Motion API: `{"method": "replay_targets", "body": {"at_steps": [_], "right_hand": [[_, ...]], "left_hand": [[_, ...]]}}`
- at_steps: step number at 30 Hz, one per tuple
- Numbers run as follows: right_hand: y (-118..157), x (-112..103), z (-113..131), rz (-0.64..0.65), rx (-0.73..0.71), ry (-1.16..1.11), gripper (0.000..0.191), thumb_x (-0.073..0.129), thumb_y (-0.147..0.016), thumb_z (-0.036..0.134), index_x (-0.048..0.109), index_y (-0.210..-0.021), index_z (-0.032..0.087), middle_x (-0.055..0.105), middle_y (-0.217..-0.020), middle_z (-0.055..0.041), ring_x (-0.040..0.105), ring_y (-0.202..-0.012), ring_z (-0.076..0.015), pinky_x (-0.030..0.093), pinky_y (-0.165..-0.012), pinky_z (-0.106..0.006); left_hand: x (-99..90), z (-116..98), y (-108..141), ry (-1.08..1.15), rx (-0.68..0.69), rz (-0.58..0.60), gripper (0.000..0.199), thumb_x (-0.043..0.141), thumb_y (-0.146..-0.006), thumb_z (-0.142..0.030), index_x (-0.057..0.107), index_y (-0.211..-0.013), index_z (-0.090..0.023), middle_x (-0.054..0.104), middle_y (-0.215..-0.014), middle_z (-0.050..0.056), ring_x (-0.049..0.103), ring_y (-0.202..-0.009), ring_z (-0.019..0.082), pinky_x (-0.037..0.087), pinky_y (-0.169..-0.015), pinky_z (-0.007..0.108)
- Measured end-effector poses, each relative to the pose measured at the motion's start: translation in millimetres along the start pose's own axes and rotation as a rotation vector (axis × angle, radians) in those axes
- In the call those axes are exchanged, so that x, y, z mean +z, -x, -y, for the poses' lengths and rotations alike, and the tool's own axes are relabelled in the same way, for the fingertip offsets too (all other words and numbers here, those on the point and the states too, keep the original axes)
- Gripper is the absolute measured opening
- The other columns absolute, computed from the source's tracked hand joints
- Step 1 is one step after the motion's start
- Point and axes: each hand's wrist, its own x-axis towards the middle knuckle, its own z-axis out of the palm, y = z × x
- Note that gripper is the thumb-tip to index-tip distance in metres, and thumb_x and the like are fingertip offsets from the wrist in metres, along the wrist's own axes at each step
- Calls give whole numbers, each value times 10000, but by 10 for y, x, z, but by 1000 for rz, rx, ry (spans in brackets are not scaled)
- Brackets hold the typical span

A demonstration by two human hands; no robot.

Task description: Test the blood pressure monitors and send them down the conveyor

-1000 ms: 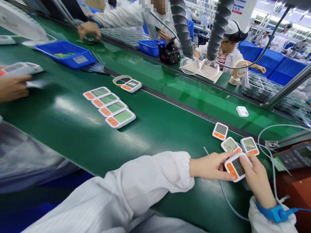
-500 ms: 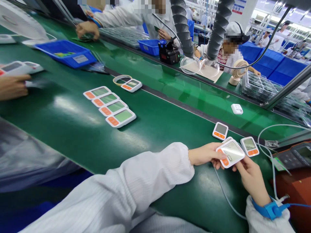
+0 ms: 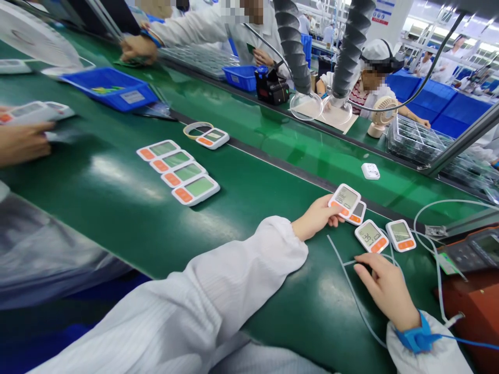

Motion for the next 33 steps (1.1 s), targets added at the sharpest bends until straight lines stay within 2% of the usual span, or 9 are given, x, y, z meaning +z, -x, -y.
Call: {"method": "replay_targets", "body": {"at_steps": [3, 6, 11, 14, 19, 22, 26, 31, 33], "right_hand": [[-15, 14, -103, -250, 37, 140, 358, 472, -1023, 485, 674, -1052, 192, 677, -912, -75, 638, -741, -213, 529, -737, -347], [-45, 40, -215, -463, 50, 302, 470, 475, -1003, 533, 603, -1245, 150, 614, -1219, -167, 579, -1146, -322, 469, -982, -478], [-76, 126, -300, -369, 72, 305, 669, 474, -985, 575, 397, -1468, 118, 502, -1400, -212, 447, -1331, -351, 396, -1086, -541], [-81, 148, -306, -375, 139, 271, 673, 508, -963, 557, 389, -1460, 120, 528, -1373, -209, 496, -1282, -357, 425, -1058, -537], [-56, 88, -254, -454, 300, 71, 625, 656, -839, 607, 502, -1257, 167, 632, -1175, -160, 642, -1019, -313, 543, -864, -450], [-30, 57, -182, -544, 324, -53, 588, 704, -803, 610, 510, -1170, 195, 636, -1135, -126, 662, -834, -246, 559, -746, -385], [-3, 76, -121, -625, 163, -28, 629, 741, -794, 583, 513, -1217, 177, 599, -1204, -159, 638, -972, -285, 546, -807, -423], [32, 87, -115, -478, 65, -178, 415, 548, -986, 444, 502, -1306, 184, 647, -1156, -133, 659, -950, -243, 550, -819, -393], [32, 73, -107, -462, 106, -162, 336, 445, -1034, 379, 537, -1297, 191, 667, -1120, -114, 667, -893, -220, 545, -816, -375]], "left_hand": [[-75, -12, -78, -118, -23, -133, 137, 567, -850, -160, 580, -982, -126, 659, -645, 13, 554, -485, 69, 399, -466, 164], [-104, 1, -98, -187, -26, -168, 168, 570, -857, -156, 601, -1018, -123, 650, -636, 5, 556, -492, 77, 426, -481, 176], [-166, 10, -73, -363, -4, -142, 288, 638, -832, -225, 626, -1115, -171, 636, -637, -25, 550, -489, 98, 413, -483, 200], [-237, -39, -62, -689, 73, -112, 252, 627, -857, -318, 665, -1068, -187, 678, -728, 12, 611, -605, 148, 424, -565, 235], [-146, -185, 62, -988, 130, -299, 359, 615, -882, -408, 691, -1125, -156, 666, -716, 57, 644, -734, 232, 416, -652, 276], [105, -171, 243, -823, 161, -93, 362, 560, -914, -463, 742, -963, -154, 608, -603, 29, 593, -609, 184, 403, -602, 267], [432, 24, 430, -288, 1, 350, 435, 639, -859, -500, 693, -1103, -145, 680, -761, 40, 600, -607, 136, 447, -565, 235], [470, 187, 399, 126, -86, 214, 518, 683, -819, -519, 631, -1158, -130, 679, -840, 55, 599, -628, 118, 434, -532, 212], [413, 192, 358, 201, -146, 264, 551, 682, -806, -555, 634, -1139, -119, 682, -799, 63, 607, -589, 127, 411, -509, 219]]}}
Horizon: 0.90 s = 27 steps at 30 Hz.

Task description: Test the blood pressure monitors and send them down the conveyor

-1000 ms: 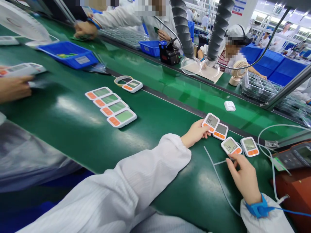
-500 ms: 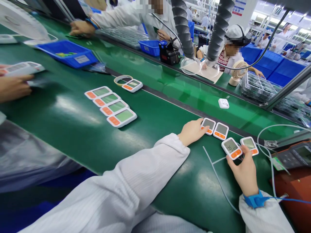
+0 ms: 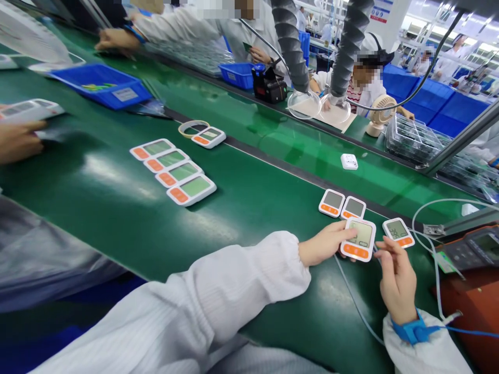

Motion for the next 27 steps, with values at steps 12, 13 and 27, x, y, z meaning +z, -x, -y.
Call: {"method": "replay_targets", "body": {"at_steps": [12, 13, 27], "right_hand": [[-48, -18, -51, 251, -64, 30, 309, 413, -1047, 321, 628, -865, 194, 658, -839, -46, 612, -754, -191, 478, -714, -267], [-52, -21, -42, 261, -74, 30, 295, 424, -1045, 321, 618, -862, 196, 648, -829, -39, 604, -754, -187, 472, -720, -264], [-18, 38, -54, 299, -61, 273, 383, 466, -987, 375, 548, -655, 202, 512, -553, 26, 456, -479, -138, 310, -517, -278]], "left_hand": [[-14, -47, -13, -136, -113, 144, 639, 648, -724, -752, 599, -921, -146, 585, -672, -12, 503, -532, 77, 393, -518, 208], [-16, -53, -15, -130, -124, 138, 638, 640, -731, -753, 599, -924, -146, 578, -658, -15, 489, -506, 73, 385, -500, 210], [-38, -81, -9, -185, -69, 89, 575, 825, -666, -529, 607, -1032, -143, 660, -832, 37, 604, -661, 131, 466, -593, 262]]}}
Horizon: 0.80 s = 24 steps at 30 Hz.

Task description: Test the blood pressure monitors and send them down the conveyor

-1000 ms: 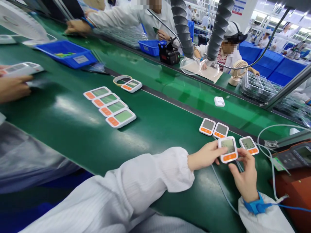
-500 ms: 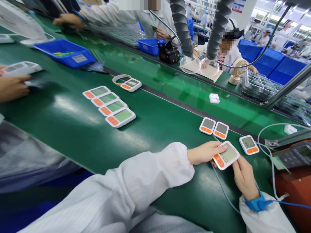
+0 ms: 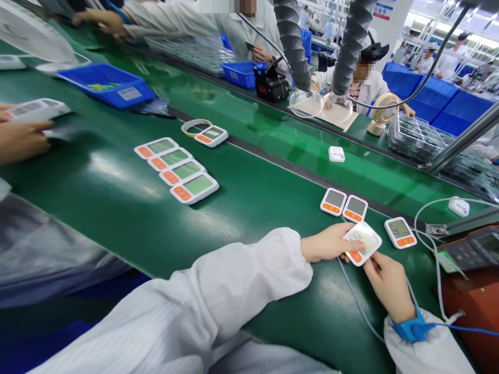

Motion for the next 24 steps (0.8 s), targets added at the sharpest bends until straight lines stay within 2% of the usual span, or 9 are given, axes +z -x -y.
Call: {"method": "replay_targets", "body": {"at_steps": [2, 4, 6, 8, 14, 16, 19, 22, 24], "right_hand": [[-5, 7, 19, 59, -38, -31, 369, 467, -996, 392, 628, -729, 196, 552, -590, 12, 497, -500, -150, 343, -527, -281], [-9, 7, 40, 86, -64, -73, 345, 477, -1010, 424, 699, -897, 185, 613, -685, -11, 548, -548, -165, 402, -563, -288], [-11, 2, 49, 84, -72, -98, 353, 483, -1019, 449, 705, -1025, 174, 641, -768, -29, 570, -584, -172, 445, -597, -297], [-14, -4, 41, 70, -68, -105, 361, 474, -1027, 453, 695, -1061, 171, 648, -807, -38, 580, -616, -176, 467, -616, -303], [-44, -25, -61, -151, -71, -21, 286, 498, -1017, 415, 681, -1048, 197, 687, -993, -72, 640, -895, -229, 513, -805, -361], [-61, -38, -112, -238, -77, 61, 300, 496, -1007, 424, 679, -1059, 192, 677, -1057, -96, 624, -998, -263, 496, -899, -420], [-85, -60, -209, -356, -26, 200, 395, 493, -979, 469, 663, -1157, 161, 621, -1189, -157, 565, -1131, -327, 442, -997, -516], [-94, -77, -326, -395, 57, 302, 541, 496, -940, 503, 594, -1293, 105, 516, -1338, -226, 452, -1278, -397, 385, -1054, -580], [-91, -85, -405, -391, 109, 326, 625, 511, -914, 514, 529, -1368, 84, 420, -1433, -255, 356, -1358, -432, 334, -1088, -616]], "left_hand": [[-17, -10, -6, 22, 43, -34, 536, 820, -689, -476, 605, -1045, -138, 667, -855, 43, 601, -664, 123, 466, -601, 257], [-47, -34, -12, 42, 75, -45, 494, 805, -720, -392, 591, -1085, -137, 676, -874, 44, 597, -656, 108, 467, -609, 248], [-88, -63, -23, 49, 99, -64, 461, 781, -736, -294, 572, -1115, -133, 681, -881, 40, 596, -653, 94, 478, -632, 243], [-138, -88, -41, 42, 120, -107, 432, 757, -740, -229, 562, -1113, -127, 678, -867, 34, 591, -644, 86, 483, -644, 241], [-364, -178, -120, 26, 277, -356, 487, 776, -689, -197, 576, -1129, -140, 686, -937, 52, 595, -643, 96, 485, -627, 248], [-485, -220, -145, 24, 284, -462, 474, 763, -695, -225, 589, -1127, -138, 683, -898, 47, 589, -632, 102, 474, -606, 243], [-722, -286, -167, -87, 274, -637, 342, 674, -759, -294, 642, -1054, -124, 656, -776, 30, 539, -575, 97, 431, -559, 227], [-984, -332, -163, -215, 282, -796, 267, 565, -821, -355, 665, -888, -116, 599, -672, 16, 462, -524, 85, 373, -526, 221], [-1132, -345, -150, -269, 272, -851, 279, 546, -825, -373, 667, -844, -122, 592, -659, 13, 446, -524, 90, 361, -531, 228]]}}
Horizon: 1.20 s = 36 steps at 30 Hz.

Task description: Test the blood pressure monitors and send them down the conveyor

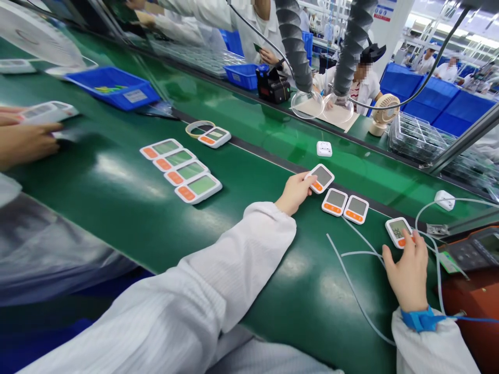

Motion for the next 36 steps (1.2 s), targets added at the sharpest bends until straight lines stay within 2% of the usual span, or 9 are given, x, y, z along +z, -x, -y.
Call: {"method": "replay_targets", "body": {"at_steps": [6, 13, 17, 20, 24, 28, 30, 33, 36], "right_hand": [[3, 47, -162, 69, 135, -13, 669, 551, -885, 503, 471, -1424, 113, 275, -1523, -272, 281, -1410, -456, 338, -1074, -618], [-49, 77, -243, 49, 92, -44, 615, 482, -937, 536, 503, -1364, 94, 500, -1330, -268, 468, -1253, -407, 391, -1020, -567], [-83, 29, -248, 22, 87, -65, 616, 478, -946, 585, 522, -1299, 82, 582, -1211, -246, 542, -1132, -388, 426, -972, -537], [-96, -47, -192, -10, 116, -85, 576, 494, -936, 625, 564, -1204, 120, 621, -1135, -207, 581, -1050, -373, 448, -926, -520], [-80, -143, -7, -81, 98, -208, 485, 544, -931, 605, 576, -1146, 172, 607, -1204, -174, 576, -1111, -346, 444, -962, -506], [-17, -194, 267, -106, -58, -343, 368, 624, -924, 494, 575, -1127, 190, 598, -1229, -165, 570, -1167, -332, 454, -981, -509], [24, -217, 386, -62, -164, -382, 338, 662, -910, 438, 570, -1133, 201, 597, -1233, -161, 578, -1164, -324, 469, -972, -509], [77, -249, 477, 79, -246, -471, 368, 667, -911, 428, 561, -1183, 203, 585, -1269, -169, 583, -1172, -325, 484, -975, -515], [110, -254, 457, 167, -125, -570, 321, 485, -1012, 390, 571, -1251, 193, 622, -1253, -148, 623, -1129, -289, 516, -952, -467]], "left_hand": [[-158, 37, -84, -280, 20, 51, 281, 565, -799, -355, 724, -878, -137, 634, -669, 18, 512, -584, 138, 391, -605, 259], [-158, -37, 9, -598, 77, 133, 264, 620, -797, -358, 687, -632, -163, 611, -654, 74, 607, -771, 248, 436, -744, 326], [-120, -109, 82, -668, 177, 62, 244, 622, -811, -313, 723, -932, -127, 653, -1006, 146, 553, -1134, 315, 416, -1005, 401], [-26, -237, 238, -515, 253, 59, 361, 600, -844, -292, 663, -1141, -97, 602, -1207, 170, 508, -1216, 309, 371, -1088, 427], [267, -322, 656, -172, 161, 545, 329, 581, -891, -371, 708, -1049, -112, 708, -976, 101, 652, -932, 237, 507, -881, 357], [609, -175, 1087, 28, -24, 887, 546, 631, -874, -421, 554, -1347, -160, 701, -994, 72, 660, -680, 138, 505, -621, 258], [708, -84, 1205, 210, -176, 886, 582, 617, -880, -509, 515, -1351, -182, 675, -1000, 69, 647, -683, 121, 463, -580, 228], [736, -19, 1235, 442, -322, 719, 575, 670, -825, -576, 547, -1223, -179, 637, -882, 28, 607, -676, 105, 435, -576, 212], [687, -39, 1168, 510, -350, 668, 593, 790, -722, -540, 556, -1132, -182, 628, -853, 8, 596, -665, 107, 436, -582, 223]]}}
